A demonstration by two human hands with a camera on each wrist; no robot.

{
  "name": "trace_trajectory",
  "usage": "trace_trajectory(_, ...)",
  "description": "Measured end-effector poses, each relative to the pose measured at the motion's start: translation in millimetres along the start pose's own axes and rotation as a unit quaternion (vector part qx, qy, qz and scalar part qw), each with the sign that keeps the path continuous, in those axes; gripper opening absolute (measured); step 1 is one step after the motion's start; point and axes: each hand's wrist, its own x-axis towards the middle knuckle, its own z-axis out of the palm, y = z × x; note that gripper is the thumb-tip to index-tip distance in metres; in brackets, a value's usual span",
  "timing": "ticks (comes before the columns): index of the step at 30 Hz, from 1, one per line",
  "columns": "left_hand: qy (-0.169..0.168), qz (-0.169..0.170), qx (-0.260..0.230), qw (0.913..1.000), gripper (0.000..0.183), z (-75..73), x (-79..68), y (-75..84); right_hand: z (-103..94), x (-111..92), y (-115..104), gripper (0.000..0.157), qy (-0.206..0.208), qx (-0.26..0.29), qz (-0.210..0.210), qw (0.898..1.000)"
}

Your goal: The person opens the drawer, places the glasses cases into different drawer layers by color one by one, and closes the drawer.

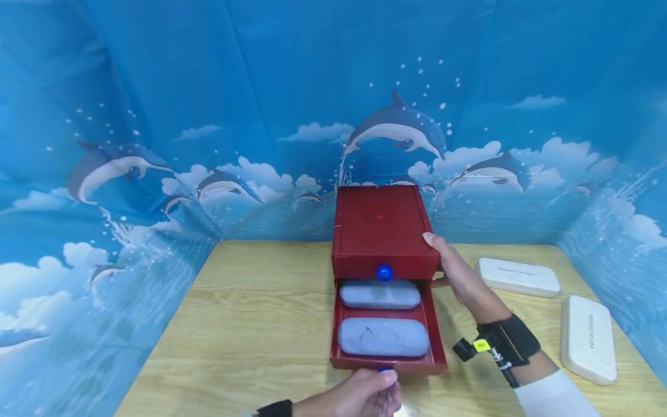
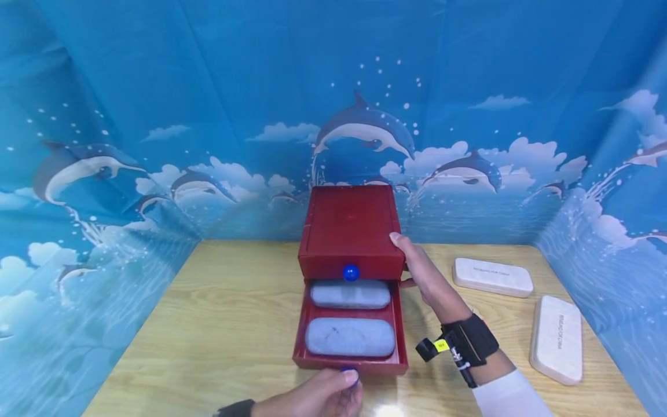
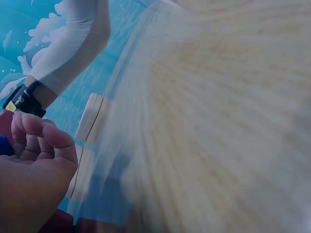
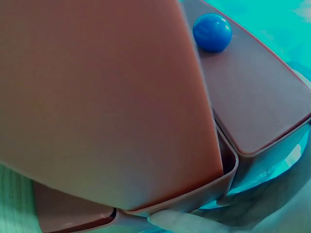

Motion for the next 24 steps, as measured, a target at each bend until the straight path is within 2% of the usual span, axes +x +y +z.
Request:
trace_trajectory(7, -0.005, 0.042, 0.045, 0.9981, 0.058, -6.9, 10.5, 5.1, -0.5, -0.9, 0.1, 0.078, -0.003, 0.002, -0.001, 1.0)
trace_trajectory(19, 0.023, 0.054, 0.072, 0.9957, 0.054, -24.0, 28.0, 17.9, 0.6, 1.2, 2.0, 0.077, -0.003, 0.003, -0.008, 1.0)
trace_trajectory(24, 0.02, 0.057, 0.082, 0.9948, 0.055, -29.3, 35.1, 21.4, -0.7, 1.8, 2.2, 0.077, -0.002, 0.0, -0.011, 1.0)
